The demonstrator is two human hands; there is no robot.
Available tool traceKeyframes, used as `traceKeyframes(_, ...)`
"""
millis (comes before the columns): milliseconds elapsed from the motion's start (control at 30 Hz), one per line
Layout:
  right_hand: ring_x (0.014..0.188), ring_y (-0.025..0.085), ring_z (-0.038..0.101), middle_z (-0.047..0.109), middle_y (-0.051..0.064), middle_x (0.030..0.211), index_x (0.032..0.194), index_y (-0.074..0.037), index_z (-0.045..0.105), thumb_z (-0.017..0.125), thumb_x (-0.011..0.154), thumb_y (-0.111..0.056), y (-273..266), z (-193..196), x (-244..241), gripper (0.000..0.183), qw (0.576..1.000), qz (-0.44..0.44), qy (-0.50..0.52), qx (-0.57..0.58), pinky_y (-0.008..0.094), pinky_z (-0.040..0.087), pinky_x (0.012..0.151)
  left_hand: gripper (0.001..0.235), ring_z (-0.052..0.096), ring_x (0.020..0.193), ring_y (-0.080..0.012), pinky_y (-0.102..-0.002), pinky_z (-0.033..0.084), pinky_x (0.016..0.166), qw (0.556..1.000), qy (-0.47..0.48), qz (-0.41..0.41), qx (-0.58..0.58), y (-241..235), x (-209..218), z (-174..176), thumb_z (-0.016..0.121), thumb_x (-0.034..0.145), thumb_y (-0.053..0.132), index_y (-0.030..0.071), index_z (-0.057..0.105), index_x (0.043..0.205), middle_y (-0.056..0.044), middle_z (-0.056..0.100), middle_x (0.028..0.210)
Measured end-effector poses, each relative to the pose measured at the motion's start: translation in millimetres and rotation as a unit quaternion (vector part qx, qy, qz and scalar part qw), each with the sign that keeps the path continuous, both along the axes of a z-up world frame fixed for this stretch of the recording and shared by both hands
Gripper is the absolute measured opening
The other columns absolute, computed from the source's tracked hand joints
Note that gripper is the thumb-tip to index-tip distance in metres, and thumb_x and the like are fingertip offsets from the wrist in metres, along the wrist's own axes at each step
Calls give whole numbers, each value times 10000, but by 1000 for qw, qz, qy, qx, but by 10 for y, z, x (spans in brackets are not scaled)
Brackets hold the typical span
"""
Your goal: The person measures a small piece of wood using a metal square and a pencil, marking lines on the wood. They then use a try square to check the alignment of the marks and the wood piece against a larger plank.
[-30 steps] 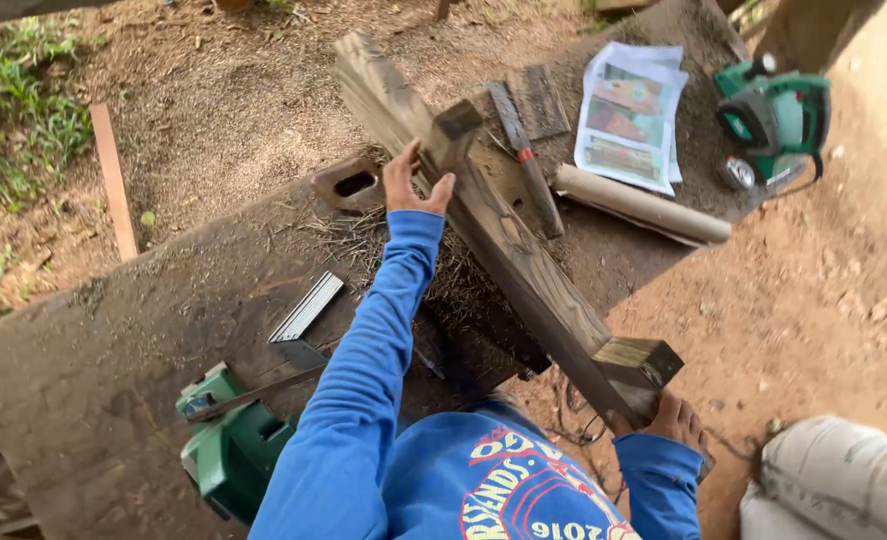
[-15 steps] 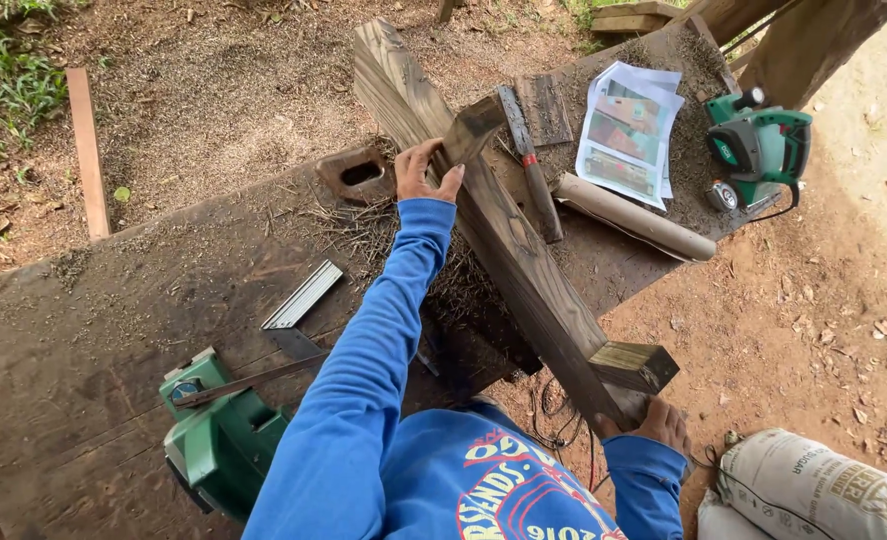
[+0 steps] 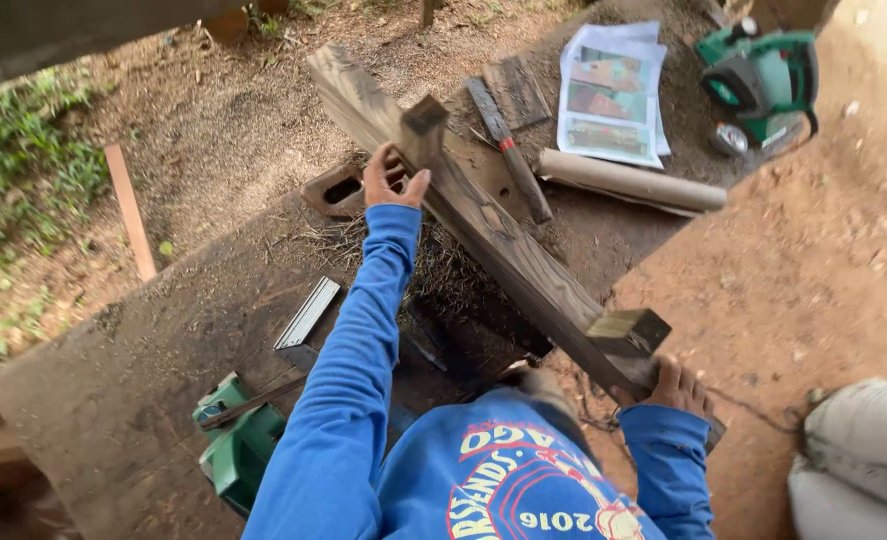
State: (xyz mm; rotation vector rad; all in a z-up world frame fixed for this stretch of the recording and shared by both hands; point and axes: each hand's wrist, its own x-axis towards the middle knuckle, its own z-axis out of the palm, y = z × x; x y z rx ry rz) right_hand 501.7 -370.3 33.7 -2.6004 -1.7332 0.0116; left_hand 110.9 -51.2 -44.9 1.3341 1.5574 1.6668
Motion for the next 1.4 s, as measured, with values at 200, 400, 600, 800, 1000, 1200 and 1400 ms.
traceKeyframes(200, 1222, 389, 552, 627, 144, 1263, 1264, -157, 576, 898, 515, -569, 101, 331, 24, 913, 999, 32, 33, 23, 590, 353, 1073, 628, 643, 974, -214, -331, 596, 824, 988, -59, 21, -138, -751, 231, 441, 790, 870, 168, 37, 494, 1408, -115, 632, 1145)
traceKeyframes(400, 1243, 390, 555, 583, 151, 1324, 1412, -192, 498, 845, 588, -594, 220, 52, 563, 980, 972, 131, 189, -37, 521, 442, 1021, 375, 699, 938, -179, -313, 594, 842, 981, 83, -123, -128, -2292, 1122, 19, 812, 846, 149, 38, 678, 1178, -94, 687, 1080)
traceKeyframes(600, 1264, 427, 528, 554, 202, 1374, 1499, -124, 383, 797, 754, -464, 282, 150, 899, 918, 902, 274, 332, -32, 494, 435, 1055, 577, 690, 968, -179, -329, 578, 841, 960, 133, -197, -145, -2890, 2083, 598, 863, 791, 132, 40, 595, 1293, -103, 661, 1097)
traceKeyframes(800, 1309, 427, 488, 496, 229, 1433, 1519, -84, 338, 830, 755, -446, 421, 398, 1169, 979, 866, 310, 374, -119, 477, 419, 1063, 727, 671, 1018, -147, -304, 587, 893, 963, -87, -178, -183, -3000, 2567, 319, 870, 833, 83, 61, 439, 1418, -56, 641, 1175)
traceKeyframes(1000, 1331, 424, 480, 462, 221, 1461, 1541, -97, 305, 893, 680, -317, 499, 246, 1183, 1066, 813, 353, 458, -71, 458, 443, 1065, 699, 645, 979, -141, -290, 570, 866, 990, 4, -84, -109, -2987, 2897, 493, 873, 835, 87, 55, 487, 1417, -62, 626, 1167)
traceKeyframes(1200, 1341, 418, 507, 485, 212, 1475, 1576, -148, 327, 900, 705, -248, 639, -74, 1075, 1048, 764, 399, 507, -19, 442, 460, 1079, 685, 712, 1002, -158, -292, 587, 887, 995, -21, -52, -87, -3065, 2974, 264, 856, 854, 103, 30, 478, 1421, -74, 700, 1153)
traceKeyframes(1400, 1298, 413, 538, 522, 211, 1419, 1582, -158, 312, 912, 672, -272, 657, -226, 1067, 1096, 772, 404, 491, -22, 449, 468, 1059, 528, 716, 978, -142, -286, 577, 885, 995, 36, -10, -93, -3004, 2961, 366, 834, 850, 64, -20, 597, 1314, -89, 724, 1113)
